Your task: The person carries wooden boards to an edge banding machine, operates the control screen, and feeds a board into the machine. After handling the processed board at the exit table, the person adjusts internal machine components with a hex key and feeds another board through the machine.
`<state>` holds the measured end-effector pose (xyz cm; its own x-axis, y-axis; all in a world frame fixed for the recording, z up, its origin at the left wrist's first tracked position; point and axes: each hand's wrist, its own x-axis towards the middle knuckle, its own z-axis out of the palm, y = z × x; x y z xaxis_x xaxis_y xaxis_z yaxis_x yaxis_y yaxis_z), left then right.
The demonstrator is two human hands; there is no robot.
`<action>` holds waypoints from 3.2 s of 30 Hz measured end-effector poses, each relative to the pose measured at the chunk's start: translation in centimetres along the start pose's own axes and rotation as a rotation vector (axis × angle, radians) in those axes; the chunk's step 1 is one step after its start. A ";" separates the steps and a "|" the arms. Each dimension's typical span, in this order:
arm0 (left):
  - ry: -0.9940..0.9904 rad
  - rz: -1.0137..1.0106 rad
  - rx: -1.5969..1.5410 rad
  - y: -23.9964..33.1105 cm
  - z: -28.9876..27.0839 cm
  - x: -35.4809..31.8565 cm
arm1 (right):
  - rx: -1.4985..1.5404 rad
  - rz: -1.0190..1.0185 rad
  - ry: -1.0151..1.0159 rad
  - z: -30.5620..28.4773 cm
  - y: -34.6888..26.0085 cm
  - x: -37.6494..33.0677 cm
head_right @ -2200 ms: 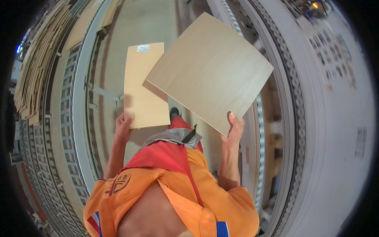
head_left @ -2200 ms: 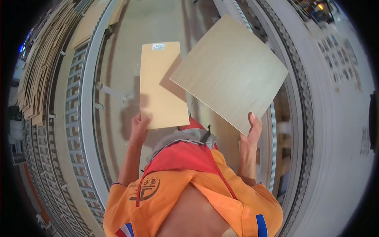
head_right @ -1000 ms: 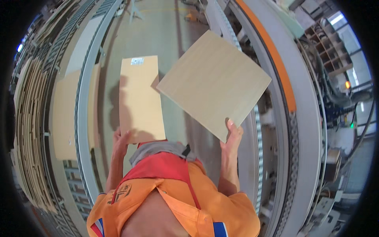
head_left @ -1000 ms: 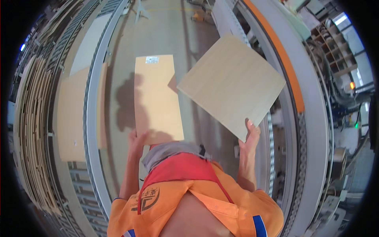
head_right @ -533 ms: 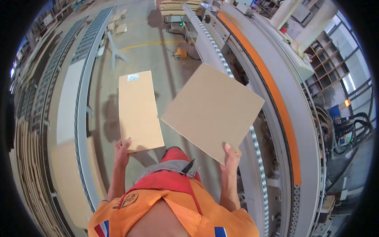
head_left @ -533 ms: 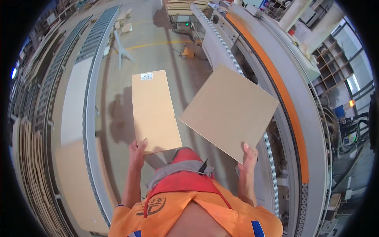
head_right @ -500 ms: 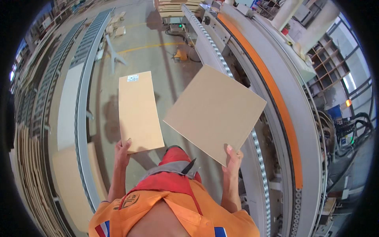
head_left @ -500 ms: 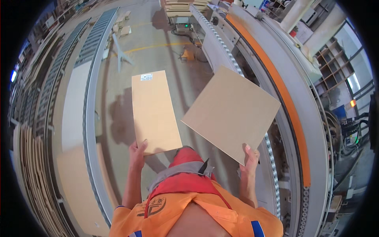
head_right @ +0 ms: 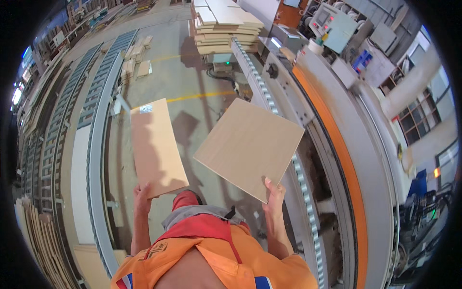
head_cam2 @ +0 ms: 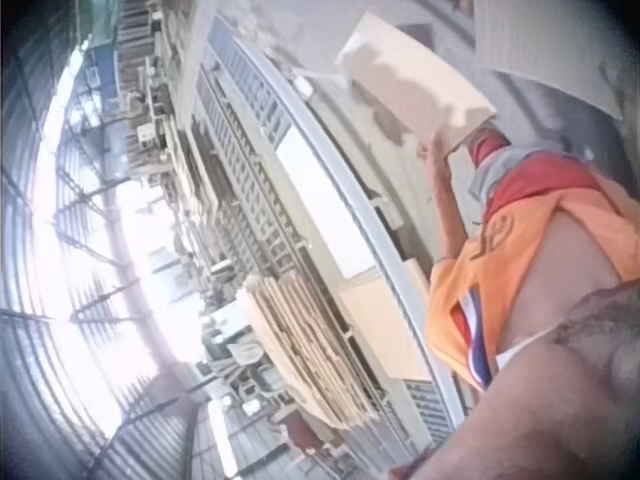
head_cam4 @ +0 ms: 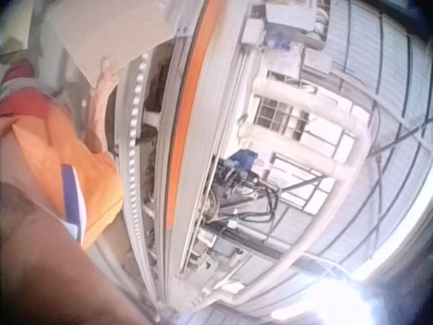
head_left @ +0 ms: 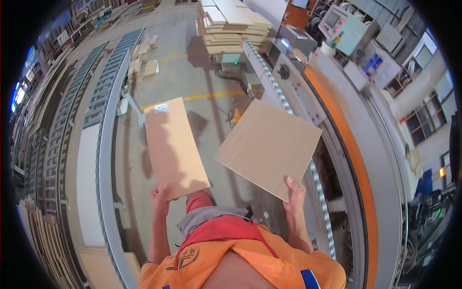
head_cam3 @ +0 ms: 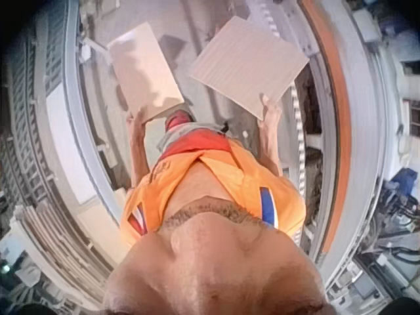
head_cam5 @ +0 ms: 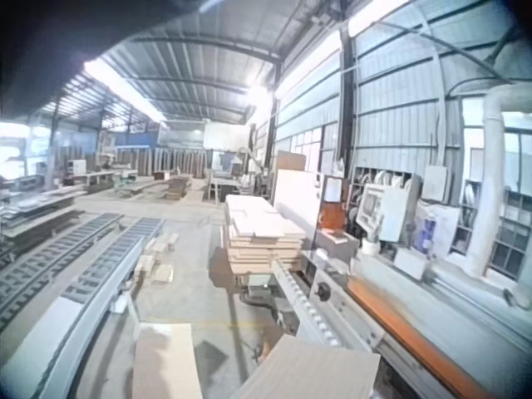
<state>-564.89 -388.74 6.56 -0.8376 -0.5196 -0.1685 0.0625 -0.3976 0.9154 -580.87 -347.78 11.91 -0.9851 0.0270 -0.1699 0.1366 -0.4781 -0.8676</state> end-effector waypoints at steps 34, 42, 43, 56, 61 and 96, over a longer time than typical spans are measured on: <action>-0.501 0.117 0.314 12.3 54.7 153.9 | 0.208 -0.021 0.419 44.3 2.6 107.2; -0.596 0.424 0.883 9.0 59.1 177.9 | 0.263 -0.075 0.570 48.7 -2.3 117.7; -0.575 0.313 0.721 7.7 60.1 178.5 | 0.214 -0.137 0.646 47.4 -0.9 118.2; -0.603 0.903 1.637 23.6 83.9 170.5 | 0.308 -0.156 0.766 43.6 -4.5 122.8; -1.366 1.469 0.663 22.9 112.8 150.0 | 0.006 0.035 0.993 40.9 -3.5 124.8; -1.390 1.744 0.152 11.5 146.8 125.3 | 0.017 -0.272 1.606 46.3 -1.2 127.7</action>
<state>-748.77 -347.44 49.65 0.2323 0.5347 0.8125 0.9688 -0.2010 -0.1448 -711.71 -384.38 12.85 0.1394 0.9386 -0.3155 -0.0252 -0.3151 -0.9487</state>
